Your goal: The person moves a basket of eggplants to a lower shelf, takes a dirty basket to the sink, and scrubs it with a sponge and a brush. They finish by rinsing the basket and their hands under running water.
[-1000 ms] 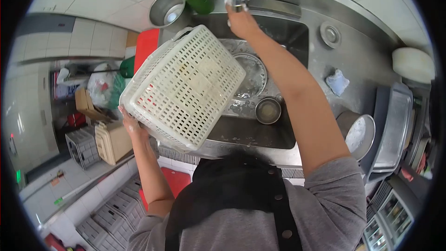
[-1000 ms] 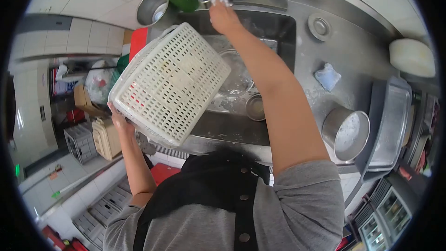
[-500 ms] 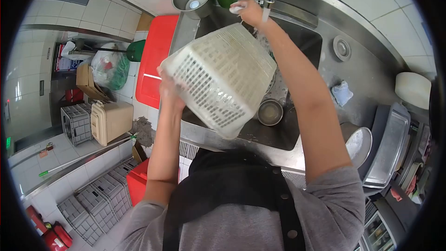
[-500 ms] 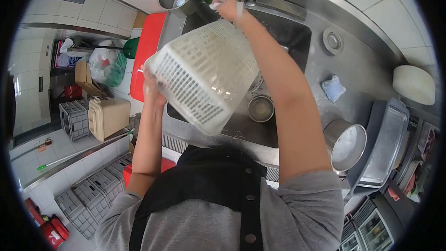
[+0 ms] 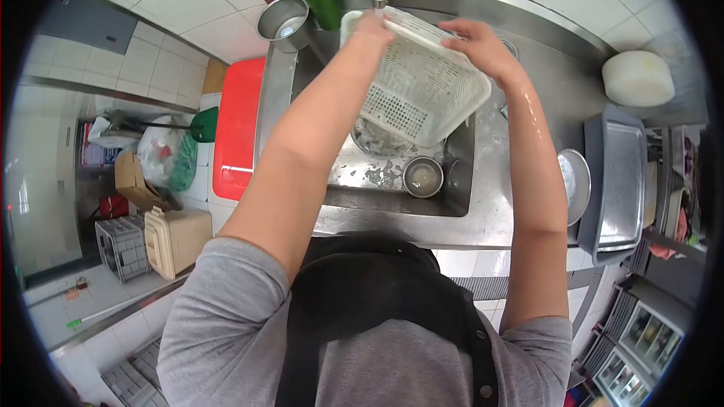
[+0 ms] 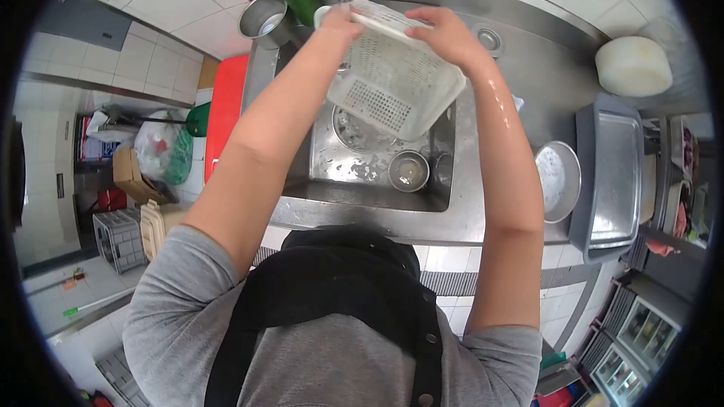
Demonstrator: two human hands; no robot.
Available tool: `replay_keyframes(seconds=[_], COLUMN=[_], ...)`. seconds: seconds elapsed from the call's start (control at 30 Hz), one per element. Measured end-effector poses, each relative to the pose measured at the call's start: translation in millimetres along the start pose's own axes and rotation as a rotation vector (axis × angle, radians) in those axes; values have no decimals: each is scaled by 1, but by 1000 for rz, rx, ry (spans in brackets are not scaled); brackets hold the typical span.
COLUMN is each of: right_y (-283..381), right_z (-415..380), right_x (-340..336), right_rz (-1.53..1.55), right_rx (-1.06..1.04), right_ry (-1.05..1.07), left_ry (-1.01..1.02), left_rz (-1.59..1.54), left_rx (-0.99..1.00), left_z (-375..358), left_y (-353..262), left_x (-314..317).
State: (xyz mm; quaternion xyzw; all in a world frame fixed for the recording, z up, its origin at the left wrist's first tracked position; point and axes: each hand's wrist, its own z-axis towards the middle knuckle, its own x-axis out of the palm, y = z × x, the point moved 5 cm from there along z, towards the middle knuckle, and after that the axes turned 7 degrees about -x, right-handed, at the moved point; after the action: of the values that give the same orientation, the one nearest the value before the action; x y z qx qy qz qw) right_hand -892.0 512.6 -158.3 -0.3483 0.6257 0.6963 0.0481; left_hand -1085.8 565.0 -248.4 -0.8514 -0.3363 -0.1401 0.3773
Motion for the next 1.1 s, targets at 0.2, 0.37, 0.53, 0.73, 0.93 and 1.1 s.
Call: replay_keyframes(seconds=[0.2,0.37,0.53,0.73,0.93,1.1], right_y=[-64,-57,-11,16,36,61], right_z=[-39,6,76,145,131,66], right_x=[19,47,98,151,141,124], right_rz=[-599,-492,-482,-493,-798,-1020], right_rx=[-125,12,-62,-98,-99,-515], right_ry=[-388,-452,-274,-177,211,123], left_ry=[164,347,287,190,149,282], left_rz=[-353,-293,-517,-781,-814,-469], left_rx=[-193,-143,-114,-58,-47,-192], left_z=[-33,-82,-109,-117,-112,-79], left_y=[-12,-19,-29,-28,-24,-17], left_x=[-30,-92,-182,-243,-234,-157])
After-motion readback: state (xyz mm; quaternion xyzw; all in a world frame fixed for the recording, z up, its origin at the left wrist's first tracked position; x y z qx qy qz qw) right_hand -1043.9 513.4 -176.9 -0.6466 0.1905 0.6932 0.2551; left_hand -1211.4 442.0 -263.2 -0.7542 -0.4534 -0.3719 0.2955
